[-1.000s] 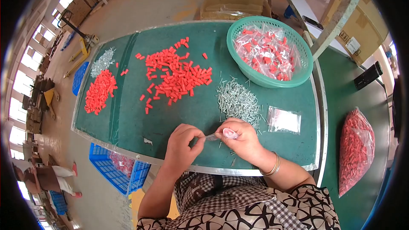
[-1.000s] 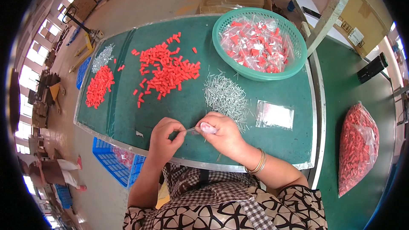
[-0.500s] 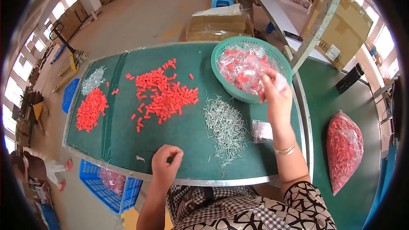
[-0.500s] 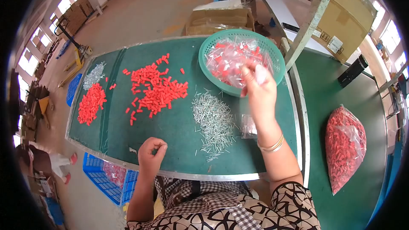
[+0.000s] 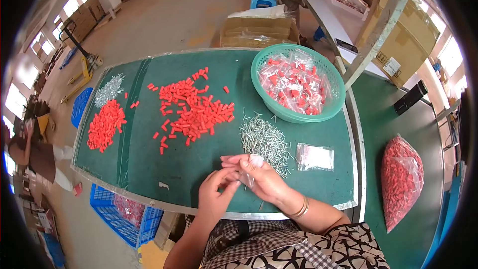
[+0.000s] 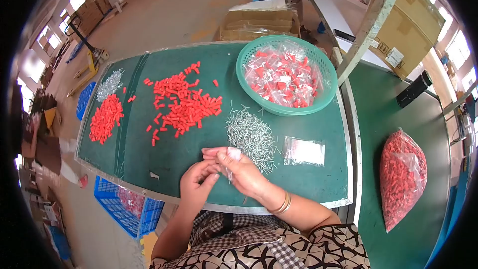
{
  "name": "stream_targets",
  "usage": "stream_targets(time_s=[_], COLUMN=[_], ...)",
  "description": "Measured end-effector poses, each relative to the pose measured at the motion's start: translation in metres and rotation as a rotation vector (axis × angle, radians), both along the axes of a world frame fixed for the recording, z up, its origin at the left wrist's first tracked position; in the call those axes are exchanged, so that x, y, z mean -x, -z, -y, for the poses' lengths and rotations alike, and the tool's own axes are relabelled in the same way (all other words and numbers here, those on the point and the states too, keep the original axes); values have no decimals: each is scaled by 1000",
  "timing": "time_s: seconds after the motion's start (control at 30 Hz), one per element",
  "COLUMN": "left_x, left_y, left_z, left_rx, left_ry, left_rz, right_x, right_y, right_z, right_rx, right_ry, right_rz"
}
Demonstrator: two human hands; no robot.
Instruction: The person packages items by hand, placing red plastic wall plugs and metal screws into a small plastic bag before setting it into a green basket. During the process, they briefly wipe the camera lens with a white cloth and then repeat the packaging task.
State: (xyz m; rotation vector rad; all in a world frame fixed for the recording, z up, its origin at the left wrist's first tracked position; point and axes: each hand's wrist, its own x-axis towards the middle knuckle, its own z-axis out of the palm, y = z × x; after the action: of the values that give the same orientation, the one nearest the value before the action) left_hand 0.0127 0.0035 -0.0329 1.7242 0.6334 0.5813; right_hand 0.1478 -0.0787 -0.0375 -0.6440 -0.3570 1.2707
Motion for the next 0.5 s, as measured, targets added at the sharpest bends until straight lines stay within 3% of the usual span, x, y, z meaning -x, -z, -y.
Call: stream_targets(time_s=[0.2, 0.3, 0.5], left_x=[-5, -5, -7], left_y=[11, 14, 5], left_z=[3, 4, 7], left_rx=[-25, 241, 357], left_ry=[8, -27, -61], left_rz=[-37, 3, 51], right_x=[10, 5, 4], right_y=[14, 9, 15], right_z=[1, 1, 4], right_rx=[-26, -19, -32], right_ry=[-9, -8, -51], right_rz=[11, -113, -169])
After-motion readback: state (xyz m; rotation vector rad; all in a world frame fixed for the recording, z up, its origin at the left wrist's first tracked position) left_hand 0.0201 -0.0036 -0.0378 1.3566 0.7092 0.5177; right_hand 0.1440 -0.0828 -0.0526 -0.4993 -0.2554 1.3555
